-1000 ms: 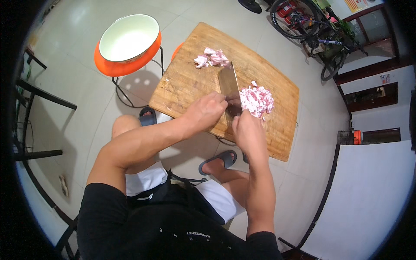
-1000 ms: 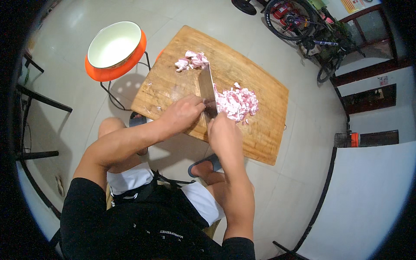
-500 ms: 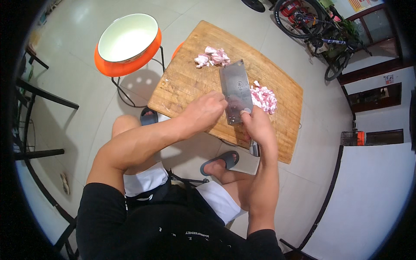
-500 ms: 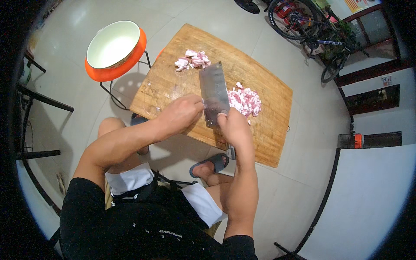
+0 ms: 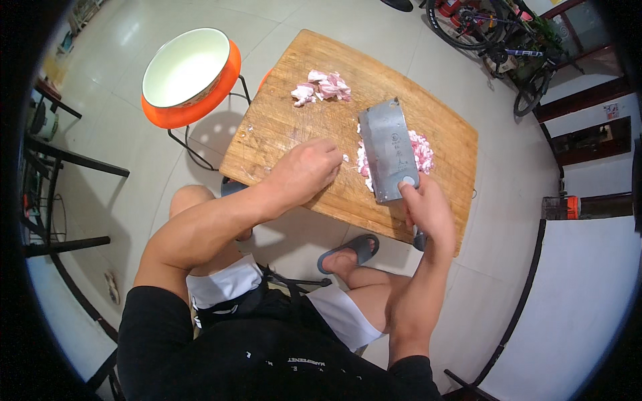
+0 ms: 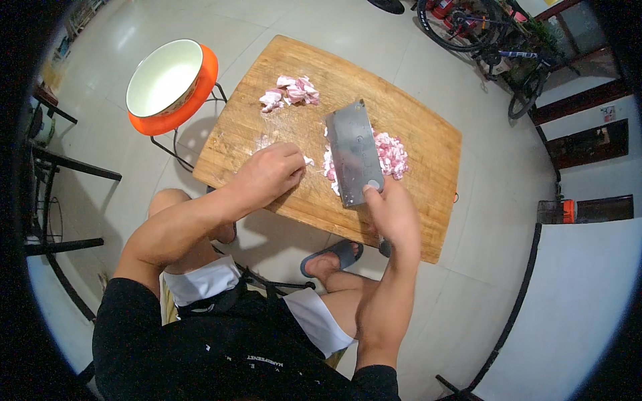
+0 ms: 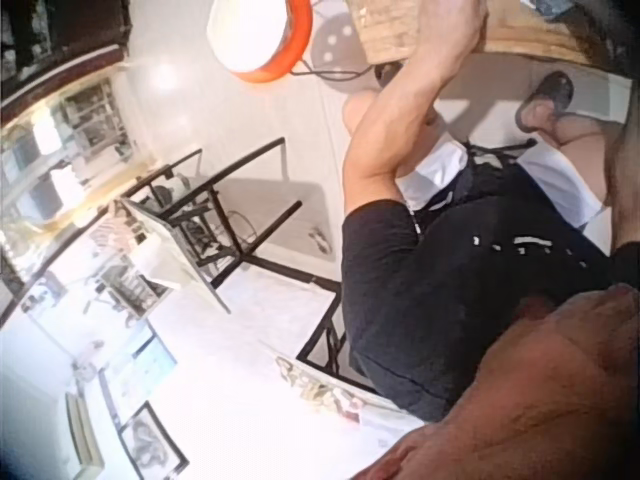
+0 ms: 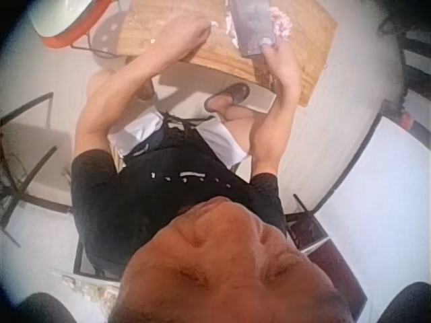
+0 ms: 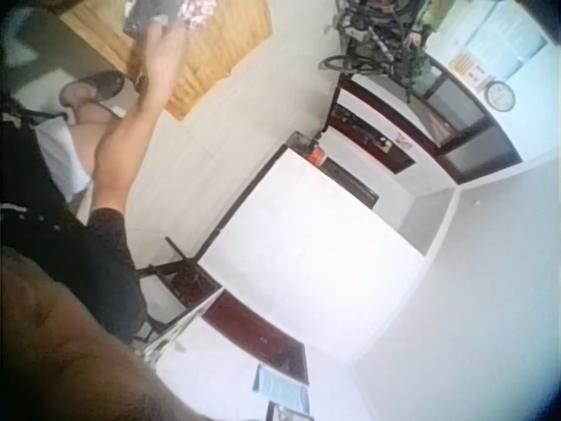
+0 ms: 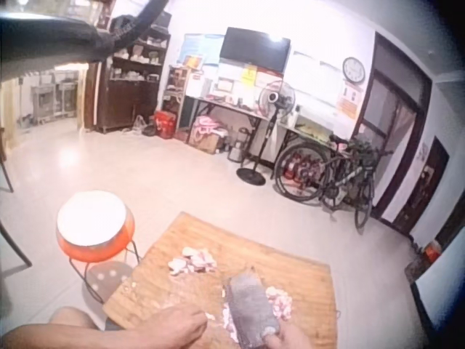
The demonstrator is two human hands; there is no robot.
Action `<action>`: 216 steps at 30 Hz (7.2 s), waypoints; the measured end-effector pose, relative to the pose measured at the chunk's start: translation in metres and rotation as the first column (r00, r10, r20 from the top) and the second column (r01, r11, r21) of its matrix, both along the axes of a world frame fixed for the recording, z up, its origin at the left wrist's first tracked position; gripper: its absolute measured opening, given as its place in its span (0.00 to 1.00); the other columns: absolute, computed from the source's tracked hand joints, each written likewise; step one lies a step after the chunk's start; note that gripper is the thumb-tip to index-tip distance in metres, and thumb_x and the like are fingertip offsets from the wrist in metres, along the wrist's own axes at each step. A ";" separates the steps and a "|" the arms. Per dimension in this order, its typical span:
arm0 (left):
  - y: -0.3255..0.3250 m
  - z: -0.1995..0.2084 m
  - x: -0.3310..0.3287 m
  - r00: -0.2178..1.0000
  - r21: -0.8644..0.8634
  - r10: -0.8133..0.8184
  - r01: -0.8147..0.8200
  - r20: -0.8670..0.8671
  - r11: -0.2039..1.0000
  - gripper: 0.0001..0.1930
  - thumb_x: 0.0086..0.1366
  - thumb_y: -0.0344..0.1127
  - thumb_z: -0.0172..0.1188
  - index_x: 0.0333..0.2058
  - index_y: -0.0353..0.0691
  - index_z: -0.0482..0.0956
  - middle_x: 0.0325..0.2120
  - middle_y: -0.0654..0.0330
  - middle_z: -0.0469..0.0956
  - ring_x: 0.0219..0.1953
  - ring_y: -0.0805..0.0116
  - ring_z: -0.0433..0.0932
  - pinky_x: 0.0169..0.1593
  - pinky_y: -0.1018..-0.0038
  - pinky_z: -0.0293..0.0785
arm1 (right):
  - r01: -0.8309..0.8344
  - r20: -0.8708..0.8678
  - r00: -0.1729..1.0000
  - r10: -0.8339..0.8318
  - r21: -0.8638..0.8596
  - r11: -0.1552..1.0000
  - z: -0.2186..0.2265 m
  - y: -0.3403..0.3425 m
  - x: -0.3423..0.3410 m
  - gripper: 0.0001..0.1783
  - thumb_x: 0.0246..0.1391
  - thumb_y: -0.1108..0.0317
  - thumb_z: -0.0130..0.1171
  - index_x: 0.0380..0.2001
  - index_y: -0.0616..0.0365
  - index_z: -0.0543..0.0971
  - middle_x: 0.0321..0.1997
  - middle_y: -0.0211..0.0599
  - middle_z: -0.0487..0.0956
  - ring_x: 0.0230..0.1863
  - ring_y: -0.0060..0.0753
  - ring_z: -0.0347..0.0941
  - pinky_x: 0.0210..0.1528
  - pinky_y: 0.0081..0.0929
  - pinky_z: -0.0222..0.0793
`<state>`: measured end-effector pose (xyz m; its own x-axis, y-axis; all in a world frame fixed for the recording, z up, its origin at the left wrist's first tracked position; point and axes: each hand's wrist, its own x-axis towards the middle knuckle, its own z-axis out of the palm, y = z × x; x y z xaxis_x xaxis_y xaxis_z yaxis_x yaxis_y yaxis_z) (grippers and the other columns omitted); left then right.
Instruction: The person uses a cleaver to chop pieces of raw meat on a wooden cutting board. They repeatedly slice the meat into smaller pieces and occasionally scrape the chopped meat into a pile on the board.
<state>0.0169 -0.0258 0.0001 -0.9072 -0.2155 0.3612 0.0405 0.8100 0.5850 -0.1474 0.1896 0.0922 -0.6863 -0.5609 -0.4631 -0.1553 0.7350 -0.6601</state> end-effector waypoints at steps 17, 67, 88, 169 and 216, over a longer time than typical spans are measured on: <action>0.003 -0.001 -0.002 0.999 0.029 0.050 -0.050 0.013 0.998 0.06 0.69 0.31 0.65 0.36 0.34 0.83 0.35 0.49 0.77 0.43 0.45 0.81 0.49 0.53 0.79 | -0.187 -0.602 0.753 0.266 0.192 0.963 0.008 -0.015 0.079 0.14 0.71 0.64 0.58 0.35 0.66 0.79 0.30 0.67 0.82 0.35 0.75 0.80 0.40 0.66 0.73; -0.003 -0.012 -0.010 0.991 0.010 0.066 -0.065 -0.115 0.998 0.05 0.61 0.30 0.66 0.29 0.35 0.83 0.34 0.49 0.78 0.43 0.46 0.81 0.48 0.53 0.80 | -0.227 -0.537 0.763 0.360 0.299 0.927 0.008 -0.047 0.090 0.17 0.69 0.64 0.57 0.37 0.73 0.80 0.36 0.73 0.82 0.43 0.76 0.81 0.48 0.65 0.76; 0.006 0.000 -0.017 0.968 0.116 0.232 -0.221 -0.092 0.968 0.07 0.68 0.34 0.69 0.42 0.40 0.85 0.35 0.53 0.81 0.44 0.47 0.83 0.45 0.54 0.79 | -0.030 -0.340 0.940 -0.027 -0.163 0.986 -0.032 -0.003 0.028 0.14 0.69 0.64 0.59 0.46 0.65 0.82 0.24 0.52 0.81 0.26 0.51 0.82 0.33 0.46 0.76; -0.013 0.007 0.003 0.992 0.077 0.116 -0.120 0.056 0.990 0.05 0.65 0.30 0.67 0.35 0.34 0.85 0.35 0.46 0.82 0.43 0.40 0.83 0.49 0.51 0.80 | -0.283 -0.543 0.740 0.396 0.283 0.916 0.008 -0.066 0.077 0.17 0.70 0.62 0.57 0.37 0.70 0.79 0.35 0.70 0.84 0.42 0.75 0.82 0.49 0.65 0.77; 0.002 -0.001 -0.001 0.998 0.020 -0.061 0.061 0.009 0.998 0.05 0.62 0.31 0.65 0.33 0.35 0.84 0.35 0.47 0.82 0.43 0.43 0.84 0.48 0.52 0.82 | -0.242 -0.577 0.738 0.350 0.257 0.936 0.002 -0.060 0.068 0.17 0.70 0.62 0.57 0.40 0.70 0.80 0.35 0.68 0.83 0.40 0.72 0.83 0.45 0.62 0.77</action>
<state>0.0155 -0.0235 -0.0006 -0.9224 -0.1667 0.3483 0.0836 0.7943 0.6017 -0.0790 0.1292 0.0942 -0.6621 -0.7417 -0.1070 -0.7085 0.6661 -0.2332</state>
